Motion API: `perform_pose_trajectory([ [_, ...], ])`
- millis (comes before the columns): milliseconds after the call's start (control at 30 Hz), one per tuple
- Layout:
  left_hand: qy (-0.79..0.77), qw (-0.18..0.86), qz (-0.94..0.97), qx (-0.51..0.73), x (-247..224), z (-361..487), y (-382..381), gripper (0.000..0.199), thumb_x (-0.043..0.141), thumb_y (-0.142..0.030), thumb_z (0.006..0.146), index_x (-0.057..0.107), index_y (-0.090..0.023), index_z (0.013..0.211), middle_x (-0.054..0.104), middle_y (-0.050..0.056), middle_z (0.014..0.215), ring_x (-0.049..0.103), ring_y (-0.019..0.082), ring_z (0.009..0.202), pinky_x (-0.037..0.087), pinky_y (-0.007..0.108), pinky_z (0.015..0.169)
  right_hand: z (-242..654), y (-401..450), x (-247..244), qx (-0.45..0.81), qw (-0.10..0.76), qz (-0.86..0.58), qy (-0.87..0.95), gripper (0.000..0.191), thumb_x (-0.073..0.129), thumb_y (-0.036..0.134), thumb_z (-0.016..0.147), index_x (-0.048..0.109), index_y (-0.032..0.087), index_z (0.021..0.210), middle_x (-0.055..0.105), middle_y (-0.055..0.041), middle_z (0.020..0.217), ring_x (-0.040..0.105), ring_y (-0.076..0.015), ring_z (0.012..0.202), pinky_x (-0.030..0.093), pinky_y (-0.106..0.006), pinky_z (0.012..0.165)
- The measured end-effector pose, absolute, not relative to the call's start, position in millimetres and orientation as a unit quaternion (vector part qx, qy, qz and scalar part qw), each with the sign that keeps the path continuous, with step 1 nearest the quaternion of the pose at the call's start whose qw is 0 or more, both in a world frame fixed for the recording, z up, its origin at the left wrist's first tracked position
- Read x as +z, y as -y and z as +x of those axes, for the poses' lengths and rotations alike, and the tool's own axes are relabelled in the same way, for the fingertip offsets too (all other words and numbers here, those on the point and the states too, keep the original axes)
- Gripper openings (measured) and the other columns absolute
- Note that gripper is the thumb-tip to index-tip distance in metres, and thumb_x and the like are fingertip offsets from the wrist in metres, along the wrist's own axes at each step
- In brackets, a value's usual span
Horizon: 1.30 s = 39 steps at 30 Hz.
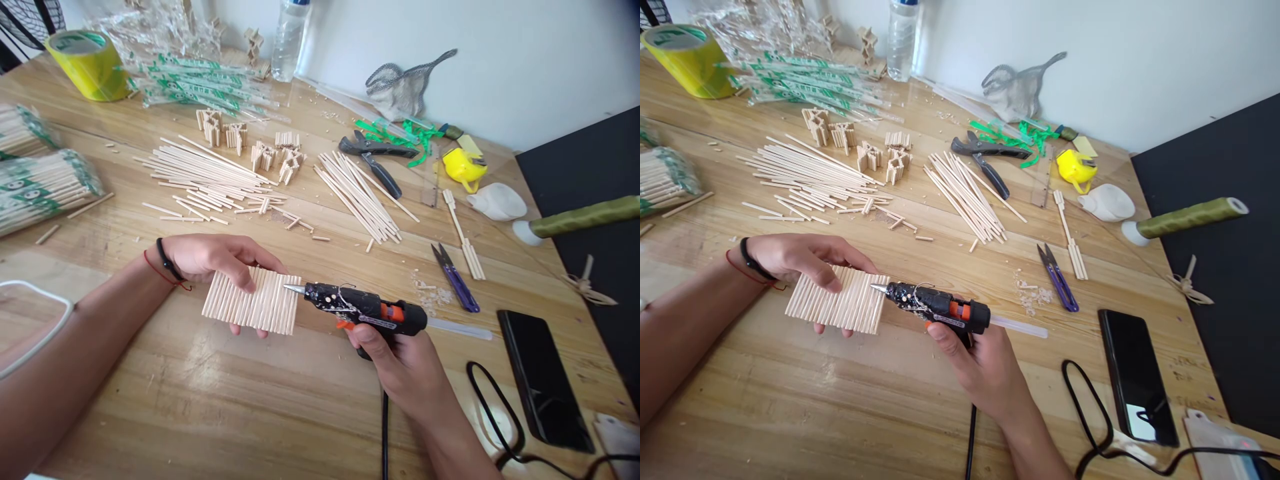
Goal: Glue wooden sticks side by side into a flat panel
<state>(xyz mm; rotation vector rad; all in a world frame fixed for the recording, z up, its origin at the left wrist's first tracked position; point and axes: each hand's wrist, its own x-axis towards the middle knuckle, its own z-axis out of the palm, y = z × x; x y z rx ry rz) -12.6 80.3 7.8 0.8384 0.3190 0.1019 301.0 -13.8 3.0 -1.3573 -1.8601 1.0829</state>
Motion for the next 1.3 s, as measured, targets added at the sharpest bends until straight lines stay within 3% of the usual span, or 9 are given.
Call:
perform_pose_trajectory([
  [200,-0.139,0.901,0.407,0.056,9,-11,-81,0.048,0.066,-0.015,0.089,0.068,-0.013,0.136,0.085,0.012,0.101,0.083,0.028,0.088,0.066,0.034,0.078,305,15,-2,0.445,0.302,-0.507,0.674,0.04,0.063,0.056,0.104,0.075,0.021,0.09,0.059,-0.0002,0.07,0.053,-0.0182,0.064,0.043,-0.031,0.061],
  [367,-0.143,0.891,0.424,0.073,12,-10,-80,0.047,0.063,-0.014,0.092,0.063,-0.006,0.139,0.084,0.013,0.102,0.082,0.028,0.09,0.065,0.034,0.083,306,19,-7,0.522,0.322,-0.523,0.592,0.048,0.061,0.064,0.103,0.073,0.019,0.091,0.055,-0.0006,0.07,0.051,-0.0178,0.065,0.039,-0.031,0.057],
  [600,-0.171,0.884,0.432,0.056,11,-13,-81,0.046,0.06,-0.01,0.096,0.059,-0.006,0.142,0.083,0.017,0.113,0.082,0.027,0.094,0.062,0.039,0.092,309,15,-9,0.521,0.304,-0.517,0.608,0.049,0.058,0.064,0.104,0.071,0.02,0.089,0.055,-0.0008,0.069,0.053,-0.0188,0.065,0.042,-0.032,0.059],
  [767,-0.172,0.885,0.43,0.052,12,-13,-81,0.047,0.06,-0.01,0.094,0.06,-0.005,0.14,0.083,0.014,0.108,0.082,0.028,0.094,0.061,0.038,0.091,312,12,8,0.498,0.255,-0.53,0.637,0.049,0.059,0.065,0.103,0.069,0.021,0.084,0.059,-0.0019,0.071,0.055,-0.0195,0.066,0.04,-0.032,0.06],
  [1167,-0.192,0.887,0.415,0.057,15,-11,-80,0.04,0.062,-0.011,0.093,0.065,-0.006,0.132,0.084,0.015,0.105,0.082,0.028,0.092,0.063,0.035,0.084,314,6,17,0.478,0.264,-0.502,0.671,0.05,0.063,0.059,0.103,0.062,0.023,0.069,0.057,0.0005,0.064,0.053,-0.018,0.061,0.043,-0.034,0.064],
  [1300,-0.199,0.889,0.407,0.061,15,-12,-79,0.042,0.065,-0.01,0.09,0.067,-0.005,0.131,0.084,0.017,0.107,0.083,0.031,0.093,0.064,0.037,0.083,315,6,20,0.495,0.261,-0.485,0.672,0.046,0.064,0.056,0.103,0.063,0.023,0.071,0.058,-0.0002,0.065,0.061,-0.0221,0.074,0.046,-0.034,0.071],
])
